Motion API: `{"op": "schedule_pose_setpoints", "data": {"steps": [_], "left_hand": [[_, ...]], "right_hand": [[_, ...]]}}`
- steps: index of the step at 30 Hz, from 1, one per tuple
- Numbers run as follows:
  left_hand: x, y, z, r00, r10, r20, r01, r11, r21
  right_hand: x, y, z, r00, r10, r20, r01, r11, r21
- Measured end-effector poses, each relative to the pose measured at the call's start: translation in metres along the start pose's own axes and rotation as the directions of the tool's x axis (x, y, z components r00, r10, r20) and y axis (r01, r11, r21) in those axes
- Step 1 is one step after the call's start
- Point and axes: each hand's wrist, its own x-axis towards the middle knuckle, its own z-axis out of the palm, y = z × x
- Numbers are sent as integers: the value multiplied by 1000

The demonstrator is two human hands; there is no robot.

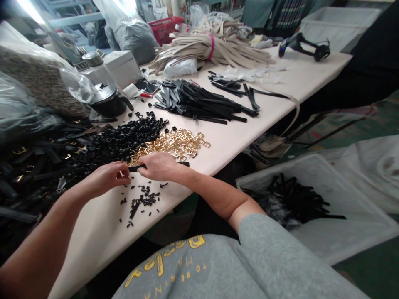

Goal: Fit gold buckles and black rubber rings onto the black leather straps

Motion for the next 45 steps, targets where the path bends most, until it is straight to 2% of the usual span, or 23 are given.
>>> {"op": "schedule_pose_setpoints", "data": {"steps": [3, 5, 11, 17, 24, 26, 28, 30, 32, 34, 39, 42, 45], "left_hand": [[-14, 3, 7, 989, -77, -124, 74, 997, -26], [-19, 5, 10, 980, -109, -165, 104, 994, -39], [-17, 9, 7, 983, -147, -108, 141, 988, -62], [-15, 5, 6, 981, -182, -71, 171, 975, -139], [-22, -4, 4, 974, -222, -49, 218, 972, -88], [-27, -5, 7, 972, -224, -72, 212, 967, -143], [-31, -2, 12, 964, -240, -116, 200, 939, -279], [-34, 5, 17, 945, -281, -168, 168, 857, -487], [-34, 16, 21, 913, -342, -221, 106, 725, -681], [-32, 27, 25, 878, -394, -271, 19, 596, -803], [-21, 42, 30, 823, -479, -306, -155, 328, -932], [-14, 44, 31, 805, -535, -257, -187, 181, -965], [-9, 46, 33, 804, -565, -183, -179, 64, -982]], "right_hand": [[1, 2, 2, 1000, -2, -4, 2, 1000, 1], [1, 2, 4, 1000, -3, -10, 3, 1000, -4], [2, 4, 6, 999, 2, -35, -2, 1000, -10], [3, 7, 6, 999, 8, -48, -8, 1000, -7], [4, 9, 7, 998, -2, -60, 2, 1000, -2], [4, 10, 7, 998, -11, -64, 10, 1000, -8], [4, 11, 7, 998, -17, -68, 17, 1000, -8], [4, 11, 7, 997, -15, -70, 15, 1000, -2], [4, 11, 8, 998, -15, -69, 16, 1000, 7], [4, 11, 9, 997, -25, -69, 26, 999, 21], [3, 11, 8, 997, -65, -46, 70, 991, 112], [2, 12, 6, 995, -101, -4, 99, 975, 198], [1, 11, 5, 991, -131, -6, 128, 954, 271]]}}
